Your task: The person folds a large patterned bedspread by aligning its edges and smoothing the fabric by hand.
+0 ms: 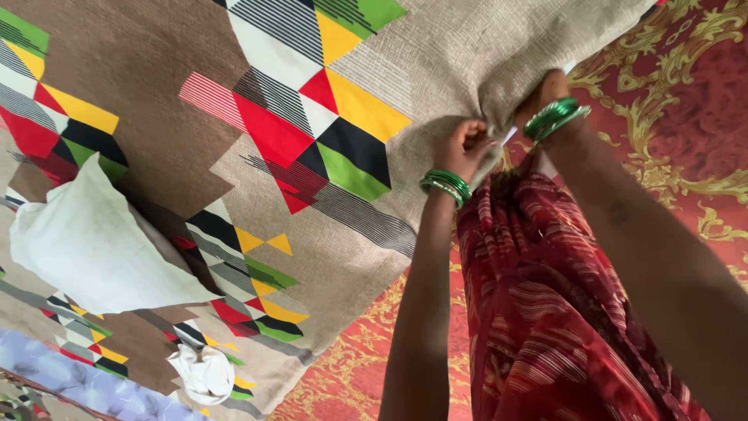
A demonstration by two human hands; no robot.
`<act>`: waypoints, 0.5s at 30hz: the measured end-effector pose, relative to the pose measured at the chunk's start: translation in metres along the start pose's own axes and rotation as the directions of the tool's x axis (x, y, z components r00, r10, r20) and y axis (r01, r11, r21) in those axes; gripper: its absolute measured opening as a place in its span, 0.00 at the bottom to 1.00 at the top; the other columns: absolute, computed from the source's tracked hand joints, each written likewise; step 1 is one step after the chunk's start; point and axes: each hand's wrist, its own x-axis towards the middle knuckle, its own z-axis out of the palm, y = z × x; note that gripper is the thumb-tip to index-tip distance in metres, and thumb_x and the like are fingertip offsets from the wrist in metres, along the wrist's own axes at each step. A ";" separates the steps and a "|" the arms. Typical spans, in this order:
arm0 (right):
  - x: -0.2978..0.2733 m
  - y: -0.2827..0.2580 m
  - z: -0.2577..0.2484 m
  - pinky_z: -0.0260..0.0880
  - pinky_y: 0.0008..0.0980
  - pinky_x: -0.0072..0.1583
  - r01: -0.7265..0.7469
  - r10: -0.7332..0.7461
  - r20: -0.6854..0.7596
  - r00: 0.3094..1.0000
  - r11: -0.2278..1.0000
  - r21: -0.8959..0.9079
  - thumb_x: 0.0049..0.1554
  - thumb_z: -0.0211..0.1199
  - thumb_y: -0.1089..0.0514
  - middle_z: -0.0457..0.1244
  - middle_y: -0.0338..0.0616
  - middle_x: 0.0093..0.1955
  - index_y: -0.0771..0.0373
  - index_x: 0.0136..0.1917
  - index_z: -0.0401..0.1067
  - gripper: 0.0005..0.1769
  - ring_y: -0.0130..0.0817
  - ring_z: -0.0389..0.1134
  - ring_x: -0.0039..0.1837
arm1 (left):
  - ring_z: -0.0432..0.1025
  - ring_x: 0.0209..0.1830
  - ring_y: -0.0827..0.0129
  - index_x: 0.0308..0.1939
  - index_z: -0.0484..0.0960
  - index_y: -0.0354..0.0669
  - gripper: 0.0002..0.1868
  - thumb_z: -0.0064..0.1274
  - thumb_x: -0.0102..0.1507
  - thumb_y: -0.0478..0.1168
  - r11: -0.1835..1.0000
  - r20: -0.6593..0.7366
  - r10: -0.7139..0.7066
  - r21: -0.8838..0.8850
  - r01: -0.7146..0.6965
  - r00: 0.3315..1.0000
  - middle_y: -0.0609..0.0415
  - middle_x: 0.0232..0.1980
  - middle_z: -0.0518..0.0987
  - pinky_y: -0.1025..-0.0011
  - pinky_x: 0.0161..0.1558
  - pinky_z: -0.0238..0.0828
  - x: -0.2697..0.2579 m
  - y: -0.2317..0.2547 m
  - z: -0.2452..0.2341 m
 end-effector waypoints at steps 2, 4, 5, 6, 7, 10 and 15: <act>-0.015 0.006 -0.041 0.57 0.42 0.75 0.069 -0.070 -0.141 0.988 0.998 -0.010 0.69 0.39 0.48 0.56 0.45 0.81 0.52 0.79 0.63 0.29 0.46 0.55 0.80 | 0.79 0.48 0.71 0.57 0.79 0.41 0.20 0.63 0.62 0.40 0.987 -0.038 0.124 -0.096 -0.127 0.992 0.51 0.51 0.83 0.72 0.50 0.80 -0.010 -0.015 0.008; -0.040 0.012 -0.082 0.53 0.57 0.69 -0.031 -0.089 -0.384 0.919 0.955 -0.295 0.65 0.42 0.43 0.53 0.43 0.80 0.50 0.77 0.63 0.30 0.52 0.54 0.76 | 0.79 0.51 0.70 0.58 0.78 0.43 0.18 0.60 0.65 0.39 0.969 -0.154 0.203 -0.112 -0.221 0.967 0.52 0.53 0.83 0.72 0.54 0.81 -0.028 -0.022 0.013; -0.054 0.011 -0.093 0.53 0.56 0.71 0.050 -0.028 -0.427 0.904 0.998 0.041 0.65 0.43 0.41 0.53 0.44 0.80 0.52 0.77 0.61 0.31 0.51 0.54 0.76 | 0.80 0.52 0.71 0.57 0.79 0.44 0.14 0.57 0.67 0.38 0.966 -0.245 0.223 -0.077 -0.248 0.944 0.53 0.53 0.83 0.72 0.55 0.82 -0.040 -0.025 0.013; -0.065 0.013 -0.103 0.53 0.54 0.73 0.142 0.043 -0.447 0.894 0.918 0.371 0.65 0.44 0.40 0.53 0.46 0.80 0.54 0.78 0.60 0.32 0.51 0.53 0.77 | 0.80 0.52 0.71 0.57 0.79 0.45 0.11 0.55 0.70 0.37 0.962 -0.334 0.244 -0.036 -0.271 0.910 0.54 0.53 0.83 0.72 0.55 0.83 -0.050 -0.027 0.010; -0.075 0.020 -0.110 0.53 0.53 0.74 0.228 0.117 -0.441 0.890 0.724 0.651 0.65 0.44 0.39 0.52 0.47 0.80 0.55 0.78 0.58 0.34 0.50 0.53 0.78 | 0.80 0.51 0.70 0.56 0.80 0.45 0.10 0.54 0.70 0.36 0.961 -0.390 0.262 0.018 -0.277 0.883 0.54 0.52 0.83 0.72 0.54 0.84 -0.059 -0.029 0.005; -0.096 0.048 -0.118 0.54 0.50 0.80 0.352 0.267 -0.286 0.920 -0.243 0.904 0.65 0.47 0.36 0.51 0.52 0.81 0.61 0.80 0.54 0.39 0.49 0.52 0.80 | 0.79 0.47 0.68 0.52 0.80 0.43 0.07 0.52 0.71 0.34 0.950 -0.505 0.313 0.145 -0.278 0.804 0.53 0.48 0.82 0.68 0.52 0.82 -0.087 -0.029 -0.008; -0.132 0.018 -0.109 0.50 0.44 0.82 0.330 0.367 -0.142 0.920 -0.526 0.783 0.64 0.45 0.23 0.47 0.57 0.85 0.60 0.83 0.46 0.51 0.48 0.51 0.85 | 0.73 0.54 0.57 0.48 0.81 0.42 0.10 0.58 0.67 0.42 0.883 -0.463 0.407 0.419 -0.210 0.788 0.49 0.52 0.80 0.56 0.58 0.71 -0.107 -0.005 0.007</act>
